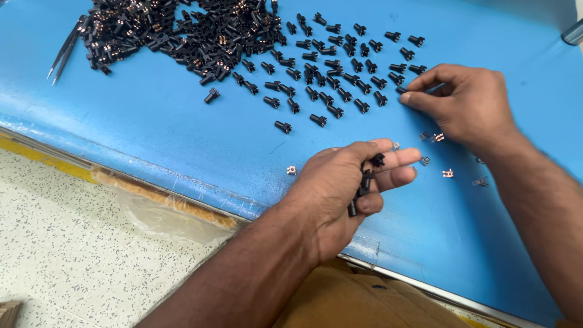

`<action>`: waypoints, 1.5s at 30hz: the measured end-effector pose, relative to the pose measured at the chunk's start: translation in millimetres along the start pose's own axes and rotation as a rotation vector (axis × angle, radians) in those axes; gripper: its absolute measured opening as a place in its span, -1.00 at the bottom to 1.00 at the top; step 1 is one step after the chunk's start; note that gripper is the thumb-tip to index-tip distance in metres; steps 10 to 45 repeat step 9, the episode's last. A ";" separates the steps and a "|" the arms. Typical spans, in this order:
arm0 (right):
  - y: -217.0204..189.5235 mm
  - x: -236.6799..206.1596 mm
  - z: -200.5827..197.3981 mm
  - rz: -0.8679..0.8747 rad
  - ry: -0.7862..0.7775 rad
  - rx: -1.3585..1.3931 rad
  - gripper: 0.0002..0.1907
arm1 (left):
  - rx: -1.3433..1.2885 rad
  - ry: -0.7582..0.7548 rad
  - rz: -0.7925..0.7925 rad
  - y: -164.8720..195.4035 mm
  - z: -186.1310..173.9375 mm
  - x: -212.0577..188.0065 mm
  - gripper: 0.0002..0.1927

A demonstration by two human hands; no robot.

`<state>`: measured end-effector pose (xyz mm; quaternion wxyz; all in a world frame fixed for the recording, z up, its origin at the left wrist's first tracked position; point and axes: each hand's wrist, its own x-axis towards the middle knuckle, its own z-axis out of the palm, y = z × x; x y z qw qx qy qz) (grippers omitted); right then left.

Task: The person picks up black plastic connector housings and small copper contact terminals from a blue workbench and presses the contacts into the housings by hand, one at a time, setting completed assemblies back on the bench. They hold a small batch of housings in one hand while fitting contacts with the other.

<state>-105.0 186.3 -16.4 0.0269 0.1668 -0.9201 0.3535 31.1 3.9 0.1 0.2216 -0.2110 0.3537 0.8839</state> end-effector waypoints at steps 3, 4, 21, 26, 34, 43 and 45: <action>17.1 5.3 -1.8 -0.004 0.024 -0.069 -0.76 | -0.069 -0.031 0.008 -1.5 0.1 0.2 -0.72; 26.8 4.5 -12.9 0.045 0.060 -0.068 -0.75 | -0.071 -0.015 0.004 -1.4 -0.6 0.6 -0.71; 104.1 -10.0 -56.5 0.204 0.095 0.104 -0.76 | -0.081 0.066 0.004 -1.8 -4.4 4.8 -0.65; 104.1 -10.0 -56.5 0.204 0.095 0.104 -0.76 | -0.081 0.066 0.004 -1.8 -4.4 4.8 -0.65; 104.1 -10.0 -56.5 0.204 0.095 0.104 -0.76 | -0.081 0.066 0.004 -1.8 -4.4 4.8 -0.65; 104.1 -10.0 -56.5 0.204 0.095 0.104 -0.76 | -0.081 0.066 0.004 -1.8 -4.4 4.8 -0.65; 104.1 -10.0 -56.5 0.204 0.095 0.104 -0.76 | -0.081 0.066 0.004 -1.8 -4.4 4.8 -0.65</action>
